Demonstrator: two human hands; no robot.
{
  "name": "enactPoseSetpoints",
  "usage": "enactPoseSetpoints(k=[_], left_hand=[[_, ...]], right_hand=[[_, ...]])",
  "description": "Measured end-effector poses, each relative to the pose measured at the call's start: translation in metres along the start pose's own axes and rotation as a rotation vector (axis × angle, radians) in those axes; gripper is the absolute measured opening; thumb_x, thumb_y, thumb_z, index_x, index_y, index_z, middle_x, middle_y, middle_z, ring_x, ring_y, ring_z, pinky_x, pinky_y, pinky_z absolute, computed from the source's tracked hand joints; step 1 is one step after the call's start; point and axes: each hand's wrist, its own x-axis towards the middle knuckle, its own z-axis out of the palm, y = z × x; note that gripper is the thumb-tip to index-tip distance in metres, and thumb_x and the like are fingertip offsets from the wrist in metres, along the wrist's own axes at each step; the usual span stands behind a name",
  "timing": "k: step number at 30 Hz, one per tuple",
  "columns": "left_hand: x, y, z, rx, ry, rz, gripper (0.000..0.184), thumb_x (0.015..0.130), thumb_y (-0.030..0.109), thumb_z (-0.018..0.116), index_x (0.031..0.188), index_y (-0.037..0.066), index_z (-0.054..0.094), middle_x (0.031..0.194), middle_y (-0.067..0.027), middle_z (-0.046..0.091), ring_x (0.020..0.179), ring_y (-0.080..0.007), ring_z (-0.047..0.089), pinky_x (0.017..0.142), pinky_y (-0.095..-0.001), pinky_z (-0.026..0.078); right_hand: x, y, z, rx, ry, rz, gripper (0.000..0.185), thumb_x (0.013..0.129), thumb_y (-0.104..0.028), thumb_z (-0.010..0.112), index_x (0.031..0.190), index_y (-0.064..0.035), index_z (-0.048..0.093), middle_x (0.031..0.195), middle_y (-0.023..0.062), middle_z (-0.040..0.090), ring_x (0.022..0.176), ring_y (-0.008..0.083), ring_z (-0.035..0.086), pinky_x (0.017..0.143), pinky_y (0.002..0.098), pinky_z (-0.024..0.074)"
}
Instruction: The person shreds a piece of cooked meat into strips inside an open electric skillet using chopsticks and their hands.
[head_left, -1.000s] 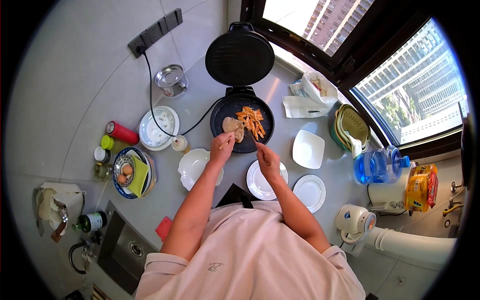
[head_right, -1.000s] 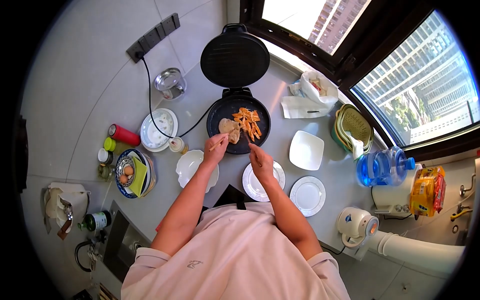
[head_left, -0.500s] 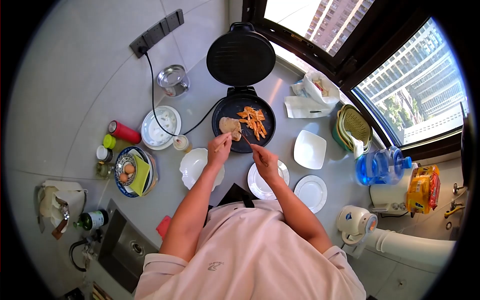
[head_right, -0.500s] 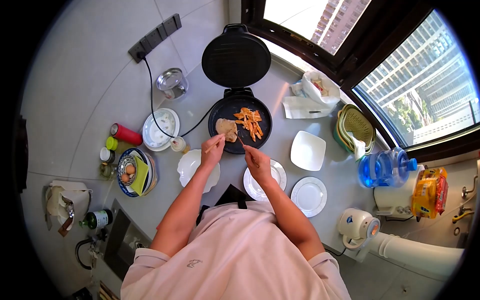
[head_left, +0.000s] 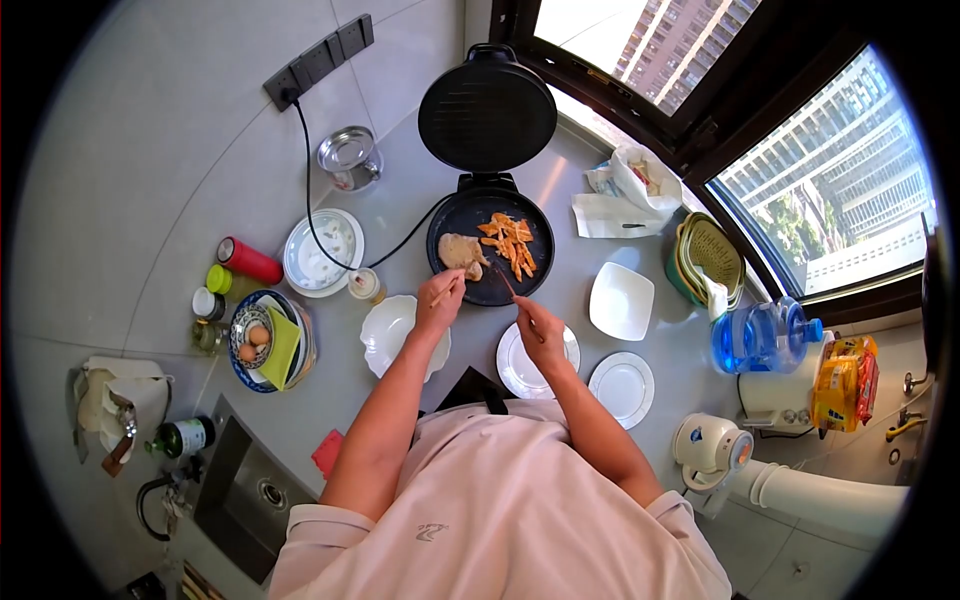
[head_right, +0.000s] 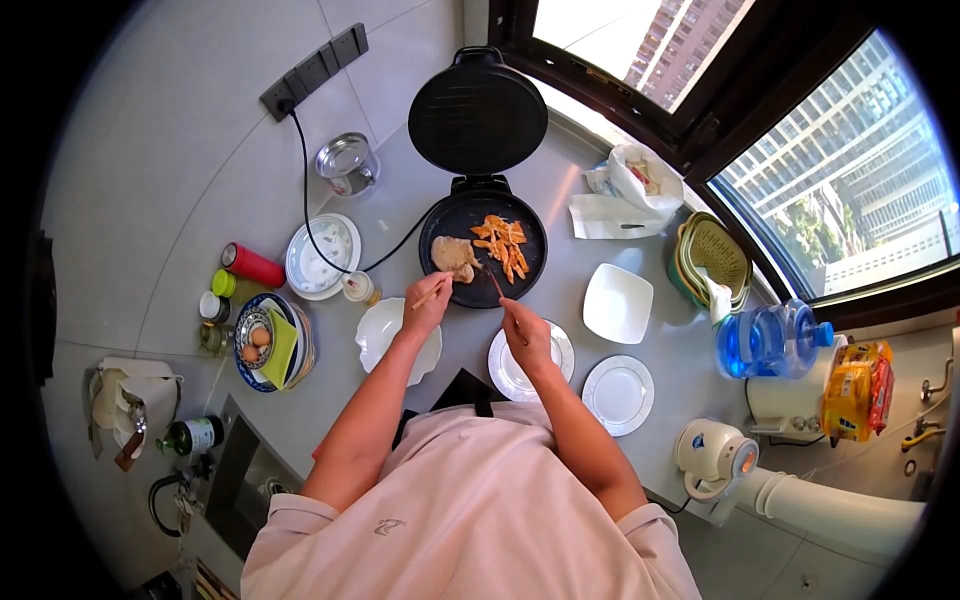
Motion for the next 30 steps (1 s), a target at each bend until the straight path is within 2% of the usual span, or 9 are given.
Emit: enactPoseSetpoints(k=[4, 7, 10, 11, 14, 20, 23, 30], left_hand=[[-0.003, 0.000, 0.001, -0.029, 0.011, 0.001, 0.018, 0.103, 0.014, 0.070, 0.114, 0.002, 0.078, 0.097, -0.0191, 0.080, 0.088, -0.0315, 0.079, 0.078, -0.0374, 0.060], [-0.004, 0.003, 0.002, -0.038, 0.025, 0.001, 0.019, 0.103, 0.015, 0.070, 0.115, 0.002, 0.078, 0.097, -0.0190, 0.080, 0.088, -0.0306, 0.080, 0.078, -0.0371, 0.060], [-0.005, 0.004, 0.003, -0.046, 0.030, -0.012, 0.020, 0.103, 0.016, 0.070, 0.115, 0.002, 0.078, 0.098, -0.0189, 0.080, 0.089, -0.0312, 0.080, 0.078, -0.0371, 0.060], [-0.005, 0.004, 0.003, -0.049, 0.031, -0.014, 0.020, 0.104, 0.016, 0.070, 0.115, 0.002, 0.078, 0.098, -0.0189, 0.080, 0.090, -0.0317, 0.080, 0.078, -0.0372, 0.060], [-0.002, 0.010, 0.001, 0.012, 0.011, -0.027, 0.020, 0.104, 0.016, 0.070, 0.115, 0.002, 0.078, 0.099, -0.0189, 0.080, 0.091, -0.0337, 0.080, 0.079, -0.0380, 0.061], [0.002, 0.019, 0.002, 0.015, 0.114, 0.025, 0.018, 0.102, 0.015, 0.071, 0.112, 0.001, 0.078, 0.099, -0.0206, 0.079, 0.091, -0.0378, 0.079, 0.077, -0.0409, 0.061], [0.002, 0.005, 0.006, 0.048, 0.035, 0.055, 0.017, 0.101, 0.014, 0.072, 0.111, 0.001, 0.077, 0.098, -0.0212, 0.078, 0.091, -0.0395, 0.077, 0.076, -0.0429, 0.060], [0.000, 0.003, 0.005, 0.059, 0.030, 0.071, 0.016, 0.101, 0.012, 0.071, 0.111, 0.002, 0.076, 0.098, -0.0211, 0.078, 0.091, -0.0400, 0.077, 0.077, -0.0445, 0.060]], right_hand=[[0.004, -0.003, -0.009, 0.015, -0.015, 0.080, 0.024, 0.097, 0.002, 0.072, 0.120, -0.0022, 0.078, 0.093, 0.0172, 0.077, 0.072, 0.0259, 0.074, 0.067, 0.0341, 0.0573], [0.012, -0.012, 0.000, 0.075, 0.014, 0.059, 0.022, 0.098, 0.001, 0.072, 0.118, -0.0022, 0.078, 0.096, 0.0175, 0.078, 0.077, 0.0280, 0.076, 0.071, 0.0346, 0.0587], [0.024, -0.017, 0.015, 0.103, -0.022, -0.013, 0.020, 0.098, 0.000, 0.073, 0.117, -0.0017, 0.078, 0.099, 0.0180, 0.078, 0.084, 0.0308, 0.077, 0.076, 0.0353, 0.0597], [0.026, -0.018, 0.018, 0.088, -0.065, 0.032, 0.019, 0.098, 0.000, 0.072, 0.116, -0.0011, 0.077, 0.103, 0.0188, 0.078, 0.089, 0.0347, 0.078, 0.079, 0.0369, 0.0605], [0.025, -0.009, 0.023, 0.047, -0.097, 0.003, 0.021, 0.097, 0.001, 0.072, 0.117, -0.0008, 0.076, 0.104, 0.0193, 0.078, 0.091, 0.0367, 0.078, 0.080, 0.0384, 0.0609], [0.017, -0.008, 0.020, 0.057, -0.098, -0.018, 0.024, 0.096, 0.002, 0.071, 0.120, -0.0005, 0.075, 0.107, 0.0204, 0.078, 0.095, 0.0394, 0.077, 0.083, 0.0397, 0.0614], [0.011, -0.001, 0.023, 0.003, -0.106, -0.089, 0.028, 0.094, 0.004, 0.071, 0.122, -0.0009, 0.074, 0.111, 0.0213, 0.078, 0.098, 0.0402, 0.077, 0.085, 0.0409, 0.0619], [-0.006, 0.013, 0.009, -0.034, -0.141, -0.158, 0.034, 0.092, 0.006, 0.070, 0.125, -0.0021, 0.073, 0.123, 0.0201, 0.077, 0.108, 0.0393, 0.076, 0.092, 0.0426, 0.0626]])
